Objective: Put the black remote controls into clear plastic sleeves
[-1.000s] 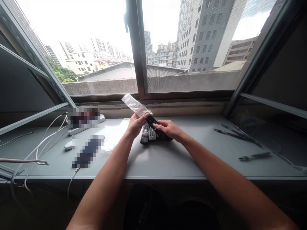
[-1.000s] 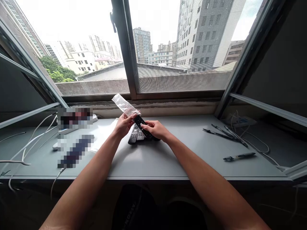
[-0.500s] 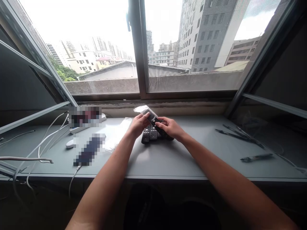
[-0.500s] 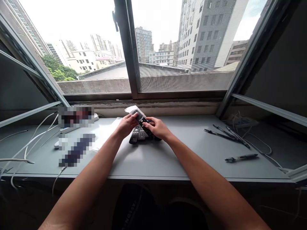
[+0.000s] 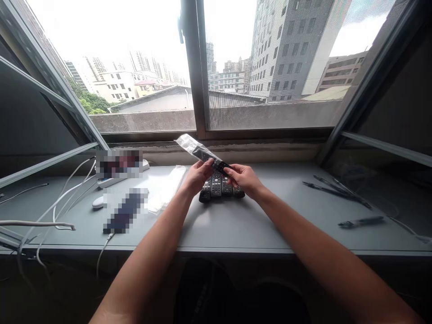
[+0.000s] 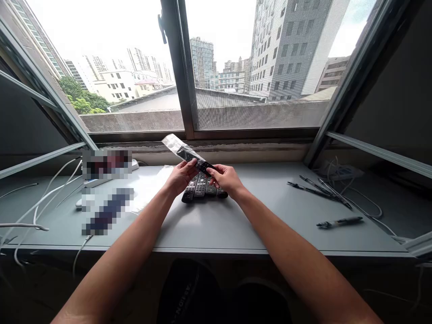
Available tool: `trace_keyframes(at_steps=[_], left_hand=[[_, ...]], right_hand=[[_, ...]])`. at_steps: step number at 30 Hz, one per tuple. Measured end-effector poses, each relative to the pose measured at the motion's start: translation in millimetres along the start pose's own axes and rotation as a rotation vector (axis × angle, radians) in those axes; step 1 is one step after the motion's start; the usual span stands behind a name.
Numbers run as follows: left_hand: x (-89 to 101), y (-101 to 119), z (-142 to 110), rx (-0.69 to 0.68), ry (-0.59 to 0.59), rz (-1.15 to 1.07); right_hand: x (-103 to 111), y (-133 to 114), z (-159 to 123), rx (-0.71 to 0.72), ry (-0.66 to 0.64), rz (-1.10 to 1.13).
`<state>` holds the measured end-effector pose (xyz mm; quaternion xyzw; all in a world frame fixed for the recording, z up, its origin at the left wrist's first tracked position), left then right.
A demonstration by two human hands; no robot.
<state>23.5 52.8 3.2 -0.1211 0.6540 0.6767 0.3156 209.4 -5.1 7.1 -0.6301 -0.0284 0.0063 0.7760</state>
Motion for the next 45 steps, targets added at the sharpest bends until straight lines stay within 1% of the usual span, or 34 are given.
trace_keyframes(at_steps=[2, 4, 5, 8, 10, 14, 17, 18, 20, 26, 29, 31, 35, 37, 40, 45], left_hand=[[-1.1, -4.2, -0.7, 0.061, -0.054, 0.048], [0.8, -4.0, 1.0, 0.077, -0.054, 0.047], [2.9, -2.1, 2.6, 0.06, -0.023, 0.023], [11.1, 6.9, 7.0, -0.051, 0.134, -0.066], [15.3, 11.8, 8.1, -0.104, 0.218, -0.097], [22.1, 16.6, 9.2, -0.128, 0.289, -0.146], [28.5, 18.0, 10.1, -0.132, 0.327, -0.17], [29.4, 17.4, 10.4, -0.124, 0.323, -0.166], [27.3, 14.2, 10.4, -0.093, 0.274, -0.143], [2.7, -5.3, 1.5, 0.053, 0.037, -0.025], [-2.5, -7.4, -1.1, 0.098, -0.039, 0.052], [-0.3, -3.6, 0.2, 0.084, -0.025, 0.066], [8.9, 6.2, 4.8, 0.03, 0.114, -0.047], [11.9, 8.1, 5.4, 0.021, 0.152, -0.045], [14.2, 5.9, 4.8, 0.042, 0.149, 0.028], [14.8, 1.6, 4.4, 0.05, 0.055, 0.072]], right_hand=[[1.6, 0.4, 0.4, -0.001, 0.012, 0.002], [2.8, 1.3, 1.1, -0.008, 0.01, -0.002], [3.2, 1.9, 1.4, -0.01, 0.009, -0.005], [2.9, 2.9, 1.8, -0.014, -0.003, -0.025], [1.2, 3.0, 1.2, -0.024, -0.028, -0.039], [-3.1, 0.8, -1.6, -0.044, -0.102, 0.007], [-5.6, -3.0, -3.4, -0.01, -0.174, 0.046], [-6.1, -3.7, -3.7, 0.0, -0.191, 0.045], [-5.8, -3.4, -3.2, 0.0, -0.188, 0.037], [0.0, -1.6, -1.0, 0.006, -0.065, -0.042], [2.9, -2.2, -0.7, 0.012, -0.018, -0.092], [2.8, -2.8, -0.7, 0.021, -0.028, -0.099], [0.2, -4.9, -2.4, 0.04, -0.071, -0.126], [-1.2, -6.7, -4.4, 0.059, -0.081, -0.167], [-2.5, -9.8, -6.8, 0.096, -0.069, -0.191], [0.1, -10.9, -5.2, 0.09, 0.016, -0.134]])
Point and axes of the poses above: each hand's wrist, its own z-axis towards the middle knuckle, its own x-axis out of the back of the hand, y = z × x, the point moved 4 cm from there along z, towards the middle knuckle, and after that the axes turned 3 degrees about -z, right-handed, at the moved point
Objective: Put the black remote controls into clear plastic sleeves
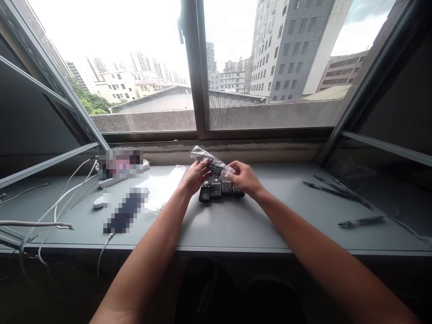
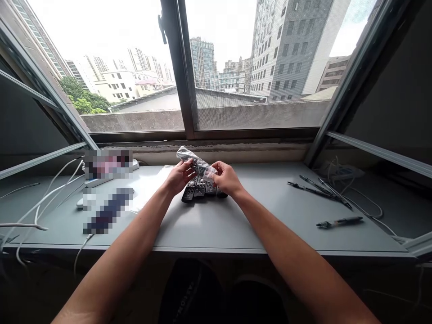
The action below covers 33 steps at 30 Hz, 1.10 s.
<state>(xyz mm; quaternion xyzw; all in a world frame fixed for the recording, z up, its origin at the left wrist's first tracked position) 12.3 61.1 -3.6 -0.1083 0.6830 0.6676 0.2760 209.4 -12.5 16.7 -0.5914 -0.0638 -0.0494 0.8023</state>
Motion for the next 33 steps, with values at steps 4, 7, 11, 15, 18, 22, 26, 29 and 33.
trace_keyframes(at_steps=[4, 7, 11, 15, 18, 22, 26, 29, 33], left_hand=[[1.2, -0.6, 2.3, 0.024, -0.048, 0.023], [5.5, -0.2, 5.6, 0.009, 0.033, 0.023], [11.7, 0.1, 9.2, -0.046, 0.178, 0.007], [16.7, 2.5, 9.7, -0.091, 0.253, -0.04], [16.8, 3.7, 8.5, -0.079, 0.235, -0.021], [5.1, -0.4, 4.0, 0.016, 0.03, 0.051], [-4.4, -3.1, -3.7, 0.056, -0.128, 0.11], [-6.2, -3.1, -6.2, 0.047, -0.155, 0.12], [-3.3, -1.5, -2.0, 0.005, -0.06, 0.1]], right_hand=[[2.2, 2.0, 2.6, -0.015, 0.011, 0.041], [5.1, 2.4, 4.2, 0.002, 0.031, 0.03], [8.2, 3.8, 7.5, 0.024, 0.032, 0.029], [11.3, 6.6, 9.9, -0.001, 0.053, 0.063], [11.0, 6.4, 8.6, -0.036, 0.04, 0.048], [6.1, 1.3, 2.8, -0.067, -0.036, -0.037], [4.1, -3.8, -1.8, -0.077, -0.031, -0.062], [6.0, -4.2, -2.7, -0.077, 0.001, -0.087], [8.2, 0.2, 0.3, -0.063, 0.007, -0.073]])
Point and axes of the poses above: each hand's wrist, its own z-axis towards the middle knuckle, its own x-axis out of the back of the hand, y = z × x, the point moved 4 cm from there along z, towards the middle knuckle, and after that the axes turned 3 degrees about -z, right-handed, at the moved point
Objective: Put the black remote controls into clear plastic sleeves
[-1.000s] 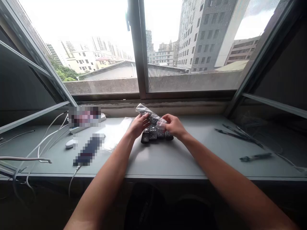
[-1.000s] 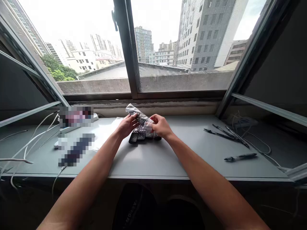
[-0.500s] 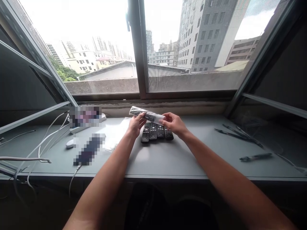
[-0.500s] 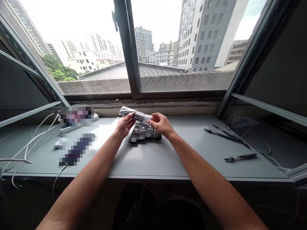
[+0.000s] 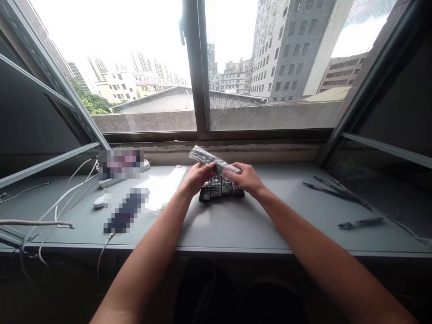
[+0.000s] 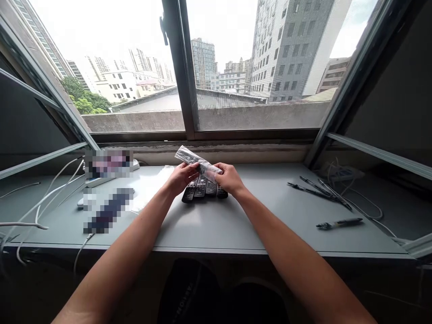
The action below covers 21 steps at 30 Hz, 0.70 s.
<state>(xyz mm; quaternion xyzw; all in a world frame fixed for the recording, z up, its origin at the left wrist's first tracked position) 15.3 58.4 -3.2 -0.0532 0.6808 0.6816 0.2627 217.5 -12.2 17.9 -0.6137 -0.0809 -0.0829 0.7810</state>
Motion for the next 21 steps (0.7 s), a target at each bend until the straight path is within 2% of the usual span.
trace_keyframes(at_steps=[5, 8, 10, 13, 16, 18, 21], left_hand=[[13.2, 4.7, 5.9, -0.073, 0.223, -0.075], [17.5, 6.2, 6.0, -0.09, 0.269, -0.084], [15.0, 6.3, 4.6, -0.092, 0.228, -0.04], [3.6, 4.9, 0.6, -0.072, 0.071, 0.061], [-6.3, 2.5, -3.6, -0.039, -0.044, 0.137], [-6.8, 0.7, -3.7, -0.012, -0.04, 0.178], [0.1, -2.6, 0.6, 0.042, 0.041, 0.148]], right_hand=[[2.7, 9.8, 10.3, -0.004, 0.041, 0.115], [2.8, 12.7, 12.9, -0.037, 0.022, 0.182], [0.7, 11.7, 11.1, -0.046, -0.031, 0.141], [-2.9, 9.0, 5.7, -0.023, -0.092, 0.015], [-6.0, 9.3, 1.9, -0.028, -0.144, -0.002], [-7.4, 8.9, 0.9, -0.026, -0.177, 0.019], [-8.2, 4.7, 0.3, 0.007, -0.18, 0.031]])
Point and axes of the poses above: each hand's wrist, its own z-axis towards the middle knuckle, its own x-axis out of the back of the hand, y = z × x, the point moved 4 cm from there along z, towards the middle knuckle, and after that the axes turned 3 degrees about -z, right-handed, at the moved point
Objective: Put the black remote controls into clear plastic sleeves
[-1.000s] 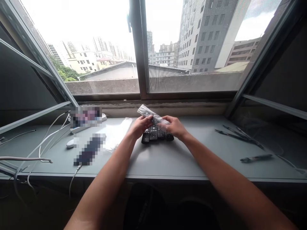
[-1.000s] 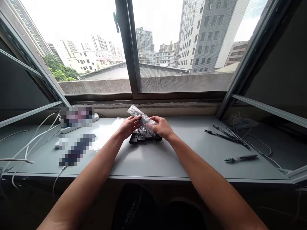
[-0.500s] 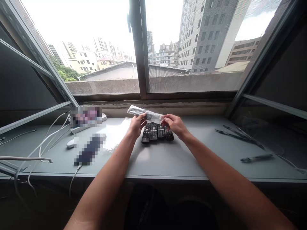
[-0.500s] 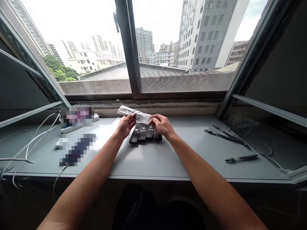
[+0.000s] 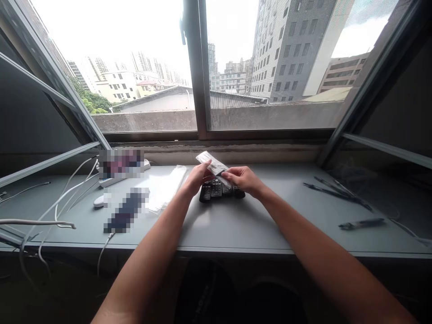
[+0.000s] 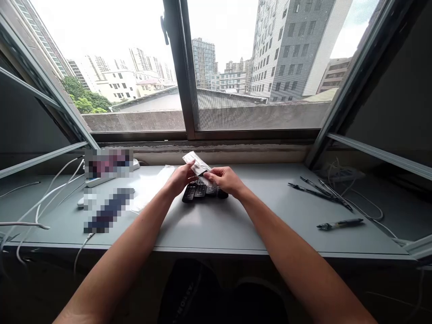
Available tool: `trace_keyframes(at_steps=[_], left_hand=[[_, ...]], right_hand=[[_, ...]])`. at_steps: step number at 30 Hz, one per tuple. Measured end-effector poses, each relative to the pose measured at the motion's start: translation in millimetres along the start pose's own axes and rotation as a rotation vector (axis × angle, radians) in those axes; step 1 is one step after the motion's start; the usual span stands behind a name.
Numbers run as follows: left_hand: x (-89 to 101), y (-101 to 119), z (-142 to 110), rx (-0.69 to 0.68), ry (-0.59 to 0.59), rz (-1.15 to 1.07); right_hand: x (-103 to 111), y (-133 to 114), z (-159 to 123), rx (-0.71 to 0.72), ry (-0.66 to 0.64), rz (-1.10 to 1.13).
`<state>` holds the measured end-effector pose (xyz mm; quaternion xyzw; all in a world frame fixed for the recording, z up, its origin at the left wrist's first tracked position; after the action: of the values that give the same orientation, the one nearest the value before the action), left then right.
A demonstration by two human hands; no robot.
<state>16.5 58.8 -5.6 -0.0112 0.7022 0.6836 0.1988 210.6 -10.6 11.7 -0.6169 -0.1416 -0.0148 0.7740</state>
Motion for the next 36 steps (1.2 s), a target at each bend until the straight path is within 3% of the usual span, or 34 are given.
trace_keyframes(at_steps=[3, 6, 17, 22, 28, 33, 36], left_hand=[[6.5, -1.9, 5.5, 0.009, 0.036, -0.109], [6.1, -1.4, 6.8, 0.004, -0.024, -0.152], [-19.1, 8.5, -15.3, -0.02, -0.311, -0.119], [-29.8, 7.8, -27.1, 0.045, -0.432, -0.118], [-29.9, 6.3, -24.9, 0.041, -0.413, -0.093], [-22.7, 8.5, -19.8, -0.016, -0.365, -0.047], [-21.7, 9.6, -19.3, -0.069, -0.342, -0.051]], right_hand=[[-4.7, -6.1, -0.7, 0.075, -0.051, -0.005], [-7.9, -9.6, -1.3, 0.168, -0.085, -0.049], [5.6, -16.4, -4.4, 0.379, 0.216, -0.346], [8.3, -10.1, -3.9, 0.363, 0.291, -0.445], [12.4, -7.3, -1.2, 0.401, 0.386, -0.535], [19.3, -7.3, -0.6, 0.269, 0.447, -0.371], [16.0, -6.9, -1.8, 0.159, 0.35, -0.301]])
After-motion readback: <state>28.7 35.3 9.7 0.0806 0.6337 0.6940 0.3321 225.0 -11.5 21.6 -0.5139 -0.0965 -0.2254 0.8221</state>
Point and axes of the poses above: each hand's wrist, its own z-axis towards the middle knuckle, its own x-axis out of the back of the hand, y = z × x, the point moved 4 cm from there along z, towards the middle knuckle, and after that the axes turned 3 degrees about -z, right-handed, at the moved point
